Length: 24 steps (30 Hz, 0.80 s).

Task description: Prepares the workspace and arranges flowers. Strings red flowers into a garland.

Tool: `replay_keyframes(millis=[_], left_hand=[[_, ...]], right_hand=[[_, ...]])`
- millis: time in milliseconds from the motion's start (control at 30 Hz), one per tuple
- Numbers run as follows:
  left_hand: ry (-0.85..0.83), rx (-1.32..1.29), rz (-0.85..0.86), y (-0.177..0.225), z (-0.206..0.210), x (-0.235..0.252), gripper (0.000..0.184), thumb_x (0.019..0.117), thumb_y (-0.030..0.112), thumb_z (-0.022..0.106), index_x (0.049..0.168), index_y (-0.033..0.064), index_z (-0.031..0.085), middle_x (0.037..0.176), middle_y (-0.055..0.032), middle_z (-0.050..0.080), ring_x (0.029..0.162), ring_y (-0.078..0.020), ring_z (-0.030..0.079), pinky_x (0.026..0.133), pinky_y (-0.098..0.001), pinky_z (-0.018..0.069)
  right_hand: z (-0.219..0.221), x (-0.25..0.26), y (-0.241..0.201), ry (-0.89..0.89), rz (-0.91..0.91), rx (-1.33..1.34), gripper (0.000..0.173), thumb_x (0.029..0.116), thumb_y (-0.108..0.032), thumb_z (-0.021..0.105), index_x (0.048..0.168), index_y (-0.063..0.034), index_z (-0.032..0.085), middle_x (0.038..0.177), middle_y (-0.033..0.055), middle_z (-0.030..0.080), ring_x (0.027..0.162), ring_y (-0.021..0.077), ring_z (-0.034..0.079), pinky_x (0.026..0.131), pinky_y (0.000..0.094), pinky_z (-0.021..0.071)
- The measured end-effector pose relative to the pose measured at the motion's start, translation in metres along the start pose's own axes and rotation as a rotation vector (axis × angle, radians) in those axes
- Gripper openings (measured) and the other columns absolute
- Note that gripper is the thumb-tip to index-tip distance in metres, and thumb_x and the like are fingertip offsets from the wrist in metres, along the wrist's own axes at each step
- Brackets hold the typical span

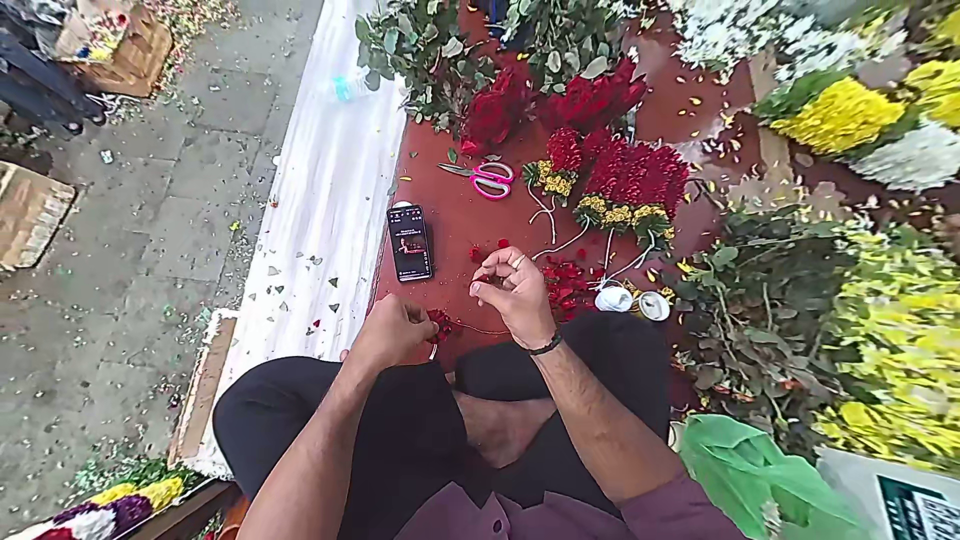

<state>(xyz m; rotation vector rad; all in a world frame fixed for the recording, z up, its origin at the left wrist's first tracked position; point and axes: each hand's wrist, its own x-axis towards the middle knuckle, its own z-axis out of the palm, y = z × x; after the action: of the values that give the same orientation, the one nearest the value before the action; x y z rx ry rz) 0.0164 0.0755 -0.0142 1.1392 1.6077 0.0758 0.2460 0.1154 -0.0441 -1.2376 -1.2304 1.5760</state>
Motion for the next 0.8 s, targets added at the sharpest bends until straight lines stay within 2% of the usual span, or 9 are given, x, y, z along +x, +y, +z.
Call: replay_keyframes(millis=[67,133,300,400,500,567,633,733,800], left_hand=[[0.021,-0.070,0.012,-0.001,0.000,0.000,0.022,0.0916,0.033,0.077,0.083,0.0126,0.075,0.071,-0.0013,0.070,0.059,-0.0132,0.064,0.059,-0.0378,0.0554],[0.007,-0.162,0.031,-0.001,0.000,-0.002,0.021,0.0983,0.029,0.070,0.091,0.0098,0.076,0.073,-0.0030,0.071,0.060,-0.0133,0.067,0.061,-0.0351,0.0589],[-0.064,-0.374,0.094,0.002,0.003,-0.003,0.018,0.1027,0.013,0.061,0.105,0.0022,0.075,0.080,-0.0055,0.073,0.066,-0.0140,0.070,0.064,-0.0311,0.0618],[-0.075,-0.406,0.132,0.002,0.004,-0.001,0.013,0.0968,0.010,0.068,0.103,0.0016,0.076,0.079,-0.0064,0.073,0.064,-0.0137,0.068,0.063,-0.0298,0.0605],[-0.051,-0.370,0.158,-0.001,0.007,0.002,0.013,0.0932,0.017,0.076,0.097,0.0044,0.078,0.075,-0.0051,0.072,0.061,-0.0131,0.067,0.060,-0.0305,0.0593],[-0.015,-0.325,0.161,-0.002,0.008,0.003,0.012,0.0929,0.018,0.076,0.091,0.0068,0.078,0.072,-0.0039,0.071,0.057,-0.0117,0.063,0.057,-0.0303,0.0563],[0.013,-0.269,0.157,-0.002,0.007,0.003,0.012,0.0930,0.019,0.076,0.087,0.0090,0.078,0.069,-0.0026,0.069,0.055,-0.0112,0.059,0.054,-0.0304,0.0512],[0.073,-0.189,0.157,-0.002,0.006,0.003,0.018,0.0928,0.022,0.075,0.078,0.0111,0.074,0.063,-0.0010,0.064,0.052,-0.0115,0.053,0.052,-0.0338,0.0444],[0.093,-0.144,0.143,-0.002,0.005,0.003,0.021,0.0930,0.022,0.074,0.074,0.0111,0.072,0.061,-0.0010,0.062,0.054,-0.0127,0.055,0.054,-0.0369,0.0466]], right_hand=[[0.005,-0.009,-0.002,-0.036,0.073,0.104,0.044,0.0822,0.006,0.076,0.120,-0.0061,0.056,0.092,0.0150,0.071,0.066,0.0244,0.066,0.055,0.0355,0.0570],[0.009,-0.016,-0.003,-0.077,0.176,0.174,0.048,0.0793,0.008,0.077,0.120,-0.0042,0.055,0.087,0.0174,0.071,0.067,0.0261,0.069,0.056,0.0362,0.0581],[0.023,-0.021,0.000,-0.099,0.305,0.120,0.051,0.0747,0.008,0.083,0.115,-0.0007,0.054,0.082,0.0192,0.072,0.060,0.0259,0.069,0.049,0.0330,0.0561],[0.027,-0.019,0.008,-0.042,0.311,0.045,0.051,0.0737,0.007,0.085,0.114,-0.0012,0.055,0.081,0.0170,0.072,0.057,0.0244,0.068,0.045,0.0314,0.0541],[0.027,-0.019,0.012,-0.018,0.293,0.006,0.053,0.0719,0.004,0.088,0.113,-0.0021,0.055,0.078,0.0140,0.069,0.055,0.0223,0.065,0.045,0.0313,0.0541],[0.025,-0.017,0.016,-0.035,0.276,-0.051,0.059,0.0709,-0.001,0.090,0.119,-0.0052,0.055,0.074,0.0099,0.067,0.054,0.0193,0.062,0.047,0.0312,0.0522],[0.020,-0.015,0.022,-0.090,0.262,-0.144,0.074,0.0686,-0.009,0.093,0.131,-0.0088,0.054,0.073,0.0059,0.063,0.059,0.0183,0.060,0.055,0.0348,0.0546],[0.004,-0.009,0.019,-0.187,0.277,-0.190,0.097,0.0639,-0.018,0.097,0.148,-0.0162,0.047,0.088,0.0056,0.063,0.071,0.0199,0.060,0.062,0.0372,0.0555],[-0.006,-0.004,0.013,-0.267,0.261,-0.230,0.103,0.0641,-0.018,0.095,0.152,-0.0212,0.042,0.112,0.0058,0.066,0.094,0.0225,0.066,0.070,0.0405,0.0595]])
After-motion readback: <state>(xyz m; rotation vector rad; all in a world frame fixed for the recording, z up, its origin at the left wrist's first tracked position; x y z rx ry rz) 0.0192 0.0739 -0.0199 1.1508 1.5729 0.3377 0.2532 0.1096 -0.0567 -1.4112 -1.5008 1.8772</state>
